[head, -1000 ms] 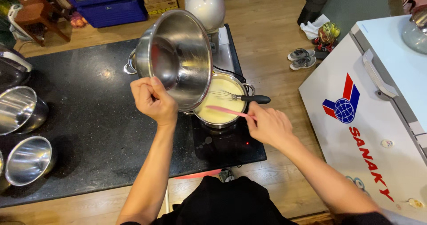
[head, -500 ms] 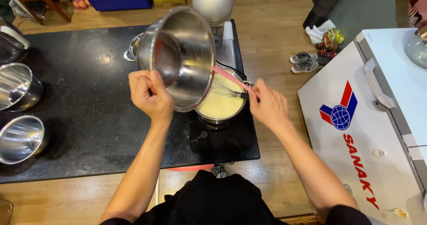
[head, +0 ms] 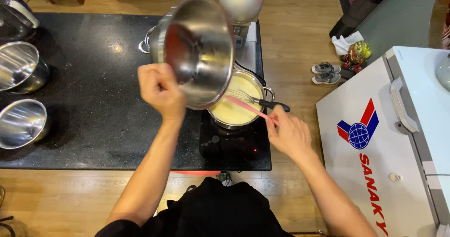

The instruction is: The person pours a white liquid from a pot into a bowl containing a yellow mixture and whisks to combine. They then transfer the combined mixture back into the pot and continue whisking over a heated induction cooktop.

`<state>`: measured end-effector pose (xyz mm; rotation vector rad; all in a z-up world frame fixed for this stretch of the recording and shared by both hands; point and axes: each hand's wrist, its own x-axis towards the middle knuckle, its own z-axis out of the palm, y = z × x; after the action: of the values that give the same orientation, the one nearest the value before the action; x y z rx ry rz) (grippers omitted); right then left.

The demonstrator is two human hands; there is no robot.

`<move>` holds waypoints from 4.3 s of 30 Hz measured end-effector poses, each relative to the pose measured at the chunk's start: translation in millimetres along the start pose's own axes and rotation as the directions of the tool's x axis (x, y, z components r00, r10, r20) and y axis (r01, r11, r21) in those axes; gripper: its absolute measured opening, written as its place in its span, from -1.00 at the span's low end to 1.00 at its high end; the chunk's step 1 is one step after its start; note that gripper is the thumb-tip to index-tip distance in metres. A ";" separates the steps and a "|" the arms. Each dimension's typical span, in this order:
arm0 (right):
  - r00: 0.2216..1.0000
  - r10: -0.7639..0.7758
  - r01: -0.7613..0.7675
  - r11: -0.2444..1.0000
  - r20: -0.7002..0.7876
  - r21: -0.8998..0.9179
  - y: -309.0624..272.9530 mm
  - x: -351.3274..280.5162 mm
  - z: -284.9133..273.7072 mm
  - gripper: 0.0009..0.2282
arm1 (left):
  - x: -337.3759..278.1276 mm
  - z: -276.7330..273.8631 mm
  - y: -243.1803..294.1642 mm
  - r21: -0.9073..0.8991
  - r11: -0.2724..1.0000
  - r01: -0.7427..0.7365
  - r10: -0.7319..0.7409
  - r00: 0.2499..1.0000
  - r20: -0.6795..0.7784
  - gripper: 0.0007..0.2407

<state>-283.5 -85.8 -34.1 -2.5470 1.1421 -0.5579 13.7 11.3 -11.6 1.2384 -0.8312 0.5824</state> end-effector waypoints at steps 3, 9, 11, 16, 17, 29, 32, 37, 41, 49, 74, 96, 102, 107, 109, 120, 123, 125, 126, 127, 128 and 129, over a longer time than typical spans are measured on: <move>0.974 0.226 -0.227 0.962 0.025 0.150 18.2 -12.9 24.4 -0.83 | 4.7 -10.3 -36.7 0.012 0.986 0.164 -0.162 0.981 -0.108 -0.65; 0.957 0.290 -0.272 0.890 0.006 0.365 49.5 -28.0 66.0 -0.83 | 12.5 -51.7 -87.6 -0.459 0.674 0.579 -0.695 0.708 -0.127 -0.70; 0.954 0.301 -0.285 0.890 0.012 0.357 56.6 -28.8 73.2 -0.83 | 10.5 -65.1 -95.8 -0.498 0.584 0.640 -0.773 0.627 -0.100 -0.74; 0.951 0.301 -0.297 0.837 0.066 0.461 63.6 -11.9 71.5 -0.87 | 5.9 -74.5 -115.0 -0.500 0.543 0.675 -0.812 0.574 -0.107 -0.75; 0.960 0.271 -0.266 0.826 0.064 0.496 63.1 -7.7 71.5 -0.88 | 5.5 -77.8 -119.3 -0.504 0.552 0.665 -0.804 0.586 -0.107 -0.76; 0.986 0.161 -0.085 0.705 -0.042 0.704 73.5 -10.1 98.3 -0.90 | -14.1 -114.1 -130.5 -0.598 0.444 0.667 -0.871 0.479 -0.112 -0.73; 0.982 0.184 -0.094 0.671 -0.042 0.735 77.4 -31.6 109.4 -0.91 | -13.2 -137.2 -126.4 -0.459 0.518 0.721 -0.853 0.477 -0.214 -0.73; 0.969 0.240 -0.200 0.611 0.062 0.766 72.8 -47.6 119.3 -0.92 | -12.0 -170.8 -127.5 -0.608 0.442 0.659 -0.857 0.511 -0.069 -0.66; 0.953 0.299 -0.237 0.640 0.047 0.731 57.1 -46.3 114.6 -0.91 | -21.4 -194.0 -142.6 -0.582 0.447 0.679 -0.869 0.483 -0.104 -0.67; 0.869 0.307 -0.468 0.255 0.388 0.846 -76.1 -19.2 98.1 -0.86 | -45.8 -238.2 -195.7 -0.415 0.443 0.794 -0.896 0.383 -0.224 -0.72; 0.664 -0.077 -0.718 -0.343 0.744 0.605 -326.7 35.3 277.6 -0.76 | -107.2 -302.0 -323.0 -0.245 0.009 0.969 -0.957 0.079 0.279 -0.69; 0.680 0.689 -0.694 0.715 0.252 -0.085 -92.2 -97.0 151.3 -0.15 | -112.6 -109.0 -124.1 0.459 0.263 0.849 -0.683 -0.172 0.710 -0.76; 0.653 0.698 -0.730 0.683 0.295 0.000 -81.8 -102.5 144.7 -0.12 | -119.8 -67.8 -106.9 0.388 0.352 0.852 -0.708 -0.029 0.705 -0.75; 0.724 0.633 -0.647 0.761 0.276 -0.047 -61.3 -106.8 141.0 -0.15 | -118.0 -41.7 -116.5 0.349 0.408 0.843 -0.765 0.107 0.635 -0.73; 0.674 0.621 -0.621 0.770 0.401 -0.149 -53.7 -109.7 136.8 -0.14 | -120.0 -35.8 -119.4 0.364 0.395 0.843 -0.778 0.096 0.621 -0.71; 0.860 0.469 -0.168 0.634 -0.203 0.755 7.7 -60.1 137.7 -0.50 | -165.8 -66.9 -69.6 0.536 0.833 0.141 -0.546 0.374 0.750 -0.53; 0.829 0.520 -0.110 0.514 -0.207 0.851 30.0 -14.2 128.4 -0.57 | -166.0 -62.7 -47.8 0.419 0.908 -0.020 -0.380 0.381 0.843 -0.34; 0.828 0.496 -0.077 0.563 -0.262 0.823 32.1 14.3 118.4 -0.62 | -163.3 -54.6 -36.7 0.508 0.860 -0.044 -0.466 0.339 0.817 -0.29; 0.841 0.451 -0.035 0.598 -0.300 0.800 31.0 28.5 111.9 -0.66 | -161.4 -48.3 -32.8 0.541 0.839 -0.055 -0.498 0.321 0.806 -0.26; 0.837 0.450 -0.050 0.629 -0.312 0.776 26.2 40.7 106.8 -0.71 | -158.9 -44.2 -29.2 0.538 0.841 -0.053 -0.498 0.312 0.809 -0.26; 0.829 0.454 -0.067 0.660 -0.326 0.748 19.2 50.0 102.7 -0.76 | -156.5 -41.9 -26.3 0.530 0.846 -0.051 -0.494 0.299 0.817 -0.25; 0.822 0.457 -0.086 0.690 -0.340 0.719 10.7 56.6 99.2 -0.80 | -154.3 -41.1 -23.8 0.522 0.851 -0.049 -0.489 0.286 0.824 -0.25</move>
<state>-210.2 -125.2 -113.2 -1.5772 1.1595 -1.3261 -48.8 52.9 -154.5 2.1835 -1.5147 -0.3722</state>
